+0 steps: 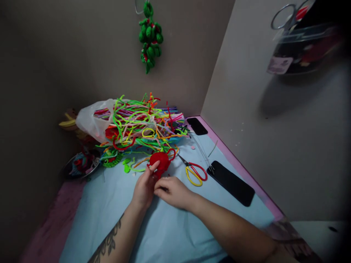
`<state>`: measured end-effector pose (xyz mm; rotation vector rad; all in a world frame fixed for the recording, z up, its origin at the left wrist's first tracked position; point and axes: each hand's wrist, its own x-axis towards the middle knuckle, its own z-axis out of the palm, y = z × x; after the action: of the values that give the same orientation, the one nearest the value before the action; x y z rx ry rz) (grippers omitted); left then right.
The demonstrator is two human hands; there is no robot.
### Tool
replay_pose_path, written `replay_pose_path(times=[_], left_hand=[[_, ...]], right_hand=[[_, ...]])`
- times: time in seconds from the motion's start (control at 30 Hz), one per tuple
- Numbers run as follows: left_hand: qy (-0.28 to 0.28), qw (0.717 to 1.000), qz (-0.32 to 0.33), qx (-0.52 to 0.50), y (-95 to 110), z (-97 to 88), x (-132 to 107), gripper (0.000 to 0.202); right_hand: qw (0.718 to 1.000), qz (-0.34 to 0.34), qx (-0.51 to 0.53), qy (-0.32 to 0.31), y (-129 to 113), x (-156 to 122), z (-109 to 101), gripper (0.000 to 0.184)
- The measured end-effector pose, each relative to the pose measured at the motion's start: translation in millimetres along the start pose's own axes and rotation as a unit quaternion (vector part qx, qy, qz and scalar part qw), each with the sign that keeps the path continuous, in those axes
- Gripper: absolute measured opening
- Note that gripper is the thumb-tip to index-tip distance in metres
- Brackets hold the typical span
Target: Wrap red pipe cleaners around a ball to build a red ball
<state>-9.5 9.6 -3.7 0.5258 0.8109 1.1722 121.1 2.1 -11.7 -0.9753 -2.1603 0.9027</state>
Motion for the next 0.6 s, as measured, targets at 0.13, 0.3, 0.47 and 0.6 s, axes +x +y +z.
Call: replay_pose_path(times=[0.13, 0.3, 0.47, 0.6], left_hand=[[-0.014, 0.999, 0.029, -0.016, -1.0, -3.3, 3.1, 0.043], [-0.048, 0.999, 0.017, -0.011, -0.5, -8.6, 6.9, 0.045], [0.030, 0.998, 0.051, -0.010, 3.2, -14.6, 11.9, 0.046], [0.073, 0.995, 0.067, -0.018, 6.4, -17.8, 15.5, 0.051]], right_hand=[[0.981, -0.161, -0.077, -0.070, -8.1, -3.4, 2.9, 0.014], [0.934, -0.299, -0.086, -0.176, -20.3, -10.4, 8.9, 0.019], [0.936, -0.267, 0.115, -0.197, -29.5, -15.4, -5.1, 0.022], [0.889, -0.285, 0.241, -0.266, -34.9, -17.0, -16.7, 0.029]])
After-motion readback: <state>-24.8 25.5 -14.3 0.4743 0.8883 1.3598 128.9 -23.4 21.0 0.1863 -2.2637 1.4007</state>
